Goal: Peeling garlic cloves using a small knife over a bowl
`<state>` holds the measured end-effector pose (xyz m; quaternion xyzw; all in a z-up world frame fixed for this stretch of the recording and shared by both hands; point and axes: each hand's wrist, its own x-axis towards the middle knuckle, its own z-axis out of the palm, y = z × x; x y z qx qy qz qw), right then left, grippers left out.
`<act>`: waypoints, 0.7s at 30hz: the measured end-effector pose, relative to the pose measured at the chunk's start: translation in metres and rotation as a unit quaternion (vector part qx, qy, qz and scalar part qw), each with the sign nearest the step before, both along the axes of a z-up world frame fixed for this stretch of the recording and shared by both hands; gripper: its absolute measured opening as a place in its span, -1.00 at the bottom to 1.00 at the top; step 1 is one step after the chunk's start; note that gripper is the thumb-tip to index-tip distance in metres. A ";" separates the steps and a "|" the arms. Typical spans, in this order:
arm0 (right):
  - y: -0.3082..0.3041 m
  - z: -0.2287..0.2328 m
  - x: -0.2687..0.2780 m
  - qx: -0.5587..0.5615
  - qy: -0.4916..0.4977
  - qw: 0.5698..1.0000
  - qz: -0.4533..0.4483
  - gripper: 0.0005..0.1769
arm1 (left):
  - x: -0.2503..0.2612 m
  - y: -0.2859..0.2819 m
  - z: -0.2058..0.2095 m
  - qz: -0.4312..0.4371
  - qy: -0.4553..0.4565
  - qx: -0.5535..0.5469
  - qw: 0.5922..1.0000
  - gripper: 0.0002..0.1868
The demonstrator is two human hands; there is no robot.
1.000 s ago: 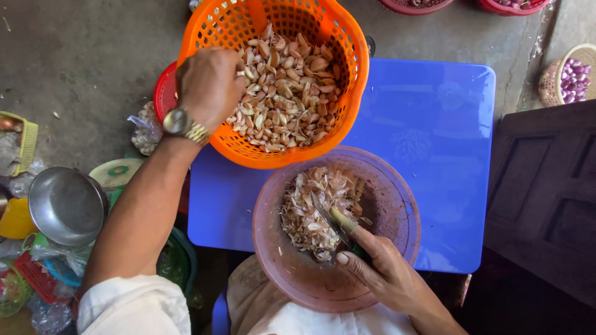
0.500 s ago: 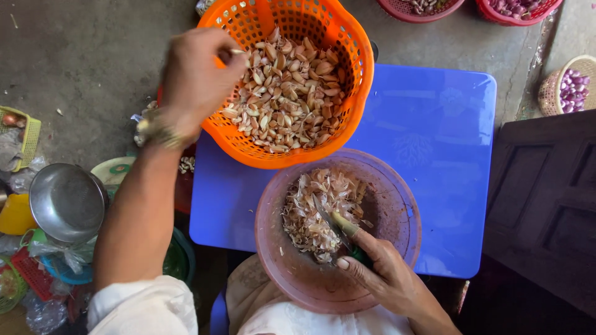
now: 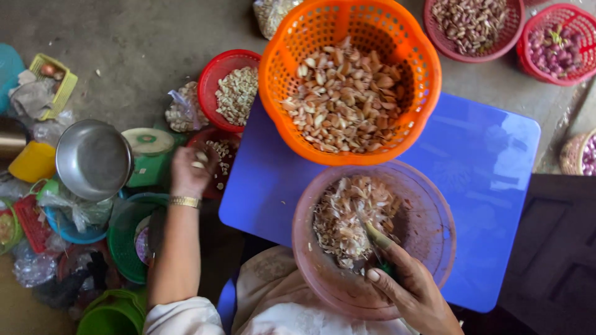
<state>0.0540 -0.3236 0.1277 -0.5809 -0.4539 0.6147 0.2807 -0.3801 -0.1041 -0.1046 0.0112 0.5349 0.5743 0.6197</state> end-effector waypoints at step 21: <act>-0.004 -0.028 -0.010 -0.071 -0.056 0.994 -0.057 -0.16 | -0.023 0.021 -0.122 -0.311 0.541 0.108 0.774 -0.68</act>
